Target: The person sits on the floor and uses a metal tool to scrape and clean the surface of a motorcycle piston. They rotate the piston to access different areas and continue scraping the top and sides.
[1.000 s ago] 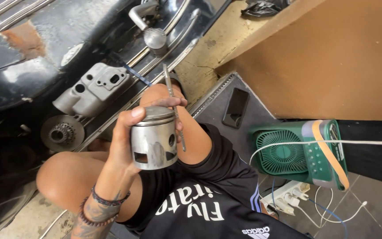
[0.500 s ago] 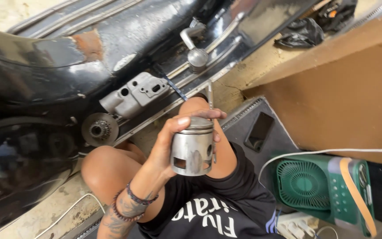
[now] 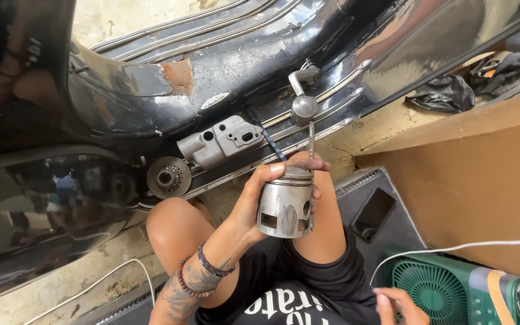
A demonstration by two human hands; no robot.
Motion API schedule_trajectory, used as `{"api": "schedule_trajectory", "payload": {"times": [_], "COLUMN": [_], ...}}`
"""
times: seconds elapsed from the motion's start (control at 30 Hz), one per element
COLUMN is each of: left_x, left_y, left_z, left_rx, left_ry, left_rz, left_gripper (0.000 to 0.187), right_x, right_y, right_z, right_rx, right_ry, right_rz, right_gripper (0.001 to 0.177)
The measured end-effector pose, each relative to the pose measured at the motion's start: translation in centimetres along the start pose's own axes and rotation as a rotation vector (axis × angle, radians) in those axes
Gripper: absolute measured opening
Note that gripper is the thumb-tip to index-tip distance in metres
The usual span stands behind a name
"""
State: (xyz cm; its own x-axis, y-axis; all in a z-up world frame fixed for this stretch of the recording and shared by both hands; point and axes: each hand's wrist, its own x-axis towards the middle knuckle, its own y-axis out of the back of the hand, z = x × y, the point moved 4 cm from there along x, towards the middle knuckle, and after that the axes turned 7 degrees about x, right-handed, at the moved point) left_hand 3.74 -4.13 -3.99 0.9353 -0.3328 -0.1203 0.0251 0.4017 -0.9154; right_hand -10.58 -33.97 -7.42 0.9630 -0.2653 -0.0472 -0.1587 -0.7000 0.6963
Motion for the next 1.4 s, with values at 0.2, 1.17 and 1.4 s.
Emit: {"api": "schedule_trajectory", "payload": {"times": [0.2,1.17,1.4], "left_x": [-0.3,-7.6,-8.0], "left_y": [-0.4,0.1,-2.9], "left_z": [1.6,8.1,9.5], "left_rx": [0.326,0.603,0.973], "left_ry": [-0.199,-1.009,-1.083], "left_rz": [0.017,0.376,0.324], "left_gripper": [0.058,0.035,0.042], "right_x": [6.9,5.8,6.6], "right_y": [-7.2,-15.2,-13.1], "right_z": [-11.1,-15.2,-15.9], "right_rx": [0.469,0.749,0.62], "right_ry": [0.641,0.41,0.461], "right_rz": [-0.168,-0.913,-0.84], "right_gripper": [0.023,0.038,0.034]}}
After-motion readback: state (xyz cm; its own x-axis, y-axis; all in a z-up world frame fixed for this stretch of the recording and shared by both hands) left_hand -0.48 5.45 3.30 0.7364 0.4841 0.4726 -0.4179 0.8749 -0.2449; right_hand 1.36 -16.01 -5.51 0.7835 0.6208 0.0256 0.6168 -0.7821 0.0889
